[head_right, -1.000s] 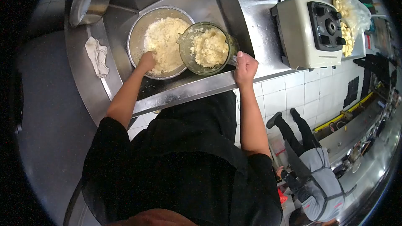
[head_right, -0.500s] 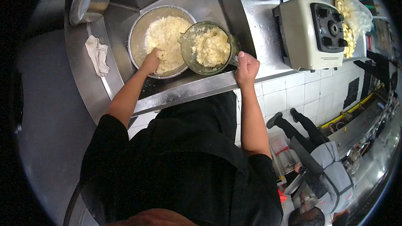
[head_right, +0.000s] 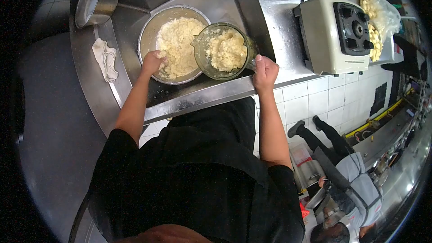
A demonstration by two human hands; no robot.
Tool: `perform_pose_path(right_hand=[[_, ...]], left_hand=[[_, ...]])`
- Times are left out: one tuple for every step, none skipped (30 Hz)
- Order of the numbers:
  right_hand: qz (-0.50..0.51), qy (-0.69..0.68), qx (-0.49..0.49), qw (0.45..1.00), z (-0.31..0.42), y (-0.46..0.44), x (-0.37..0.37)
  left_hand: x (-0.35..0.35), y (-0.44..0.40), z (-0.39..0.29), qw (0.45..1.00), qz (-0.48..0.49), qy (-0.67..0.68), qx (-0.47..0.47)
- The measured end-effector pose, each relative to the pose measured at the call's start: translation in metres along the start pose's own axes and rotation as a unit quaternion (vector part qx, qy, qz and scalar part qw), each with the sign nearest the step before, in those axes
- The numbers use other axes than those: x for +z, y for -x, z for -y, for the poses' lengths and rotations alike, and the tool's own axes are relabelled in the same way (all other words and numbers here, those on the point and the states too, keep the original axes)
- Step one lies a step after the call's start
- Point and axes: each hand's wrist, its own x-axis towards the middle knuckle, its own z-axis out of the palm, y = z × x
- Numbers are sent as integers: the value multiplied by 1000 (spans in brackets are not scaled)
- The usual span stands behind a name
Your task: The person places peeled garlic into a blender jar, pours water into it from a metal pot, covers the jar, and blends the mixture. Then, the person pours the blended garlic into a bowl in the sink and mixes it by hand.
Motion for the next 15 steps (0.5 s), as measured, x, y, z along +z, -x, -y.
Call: perform_pose_path(right_hand=[[1, 3, -3, 1000, 1, 0, 0], [1, 3, -3, 1000, 1, 0, 0], [2, 5, 1, 1000, 1, 0, 0], [2, 8, 4, 1000, 1, 0, -1], [2, 8, 4, 1000, 1, 0, -1], [1, 8, 1, 1000, 1, 0, -1], [0, 8, -2, 1000, 1, -1, 0], [0, 8, -2, 1000, 1, -1, 0], [1, 11, -3, 1000, 0, -1, 0], [2, 14, -3, 1000, 0, -1, -1], [2, 16, -2, 1000, 0, 0, -1], [1, 7, 2, 1000, 1, 0, 0], [0, -2, 5, 1000, 2, 0, 0], [1, -1, 4, 1000, 1, -1, -1], [7, 7, 3, 1000, -3, -1, -2]], left_hand=[[0, -3, 4, 1000, -15, -4, -4], [-2, -2, 2, 999, -31, -8, -8], [-4, -1, 0, 999, -31, -8, -9], [-7, -1, -2, 998, -46, 34, -6], [-9, 0, -5, 995, -60, 77, -4], [-1, -7, 3, 995, -60, 77, -4], [10, -16, 12, 994, -75, 77, 24], [16, -22, 18, 992, -91, 77, 52], [19, -18, 7, 992, -90, 77, 52], [29, -14, -7, 993, -96, -1, 66], [37, -7, -22, 988, -102, -78, 80], [43, -2, -31, 989, -100, -77, 81], [47, 3, -41, 988, -73, -102, 93], [49, 5, -44, 985, -46, -128, 106], [50, 4, -42, 985, -47, -127, 105]])
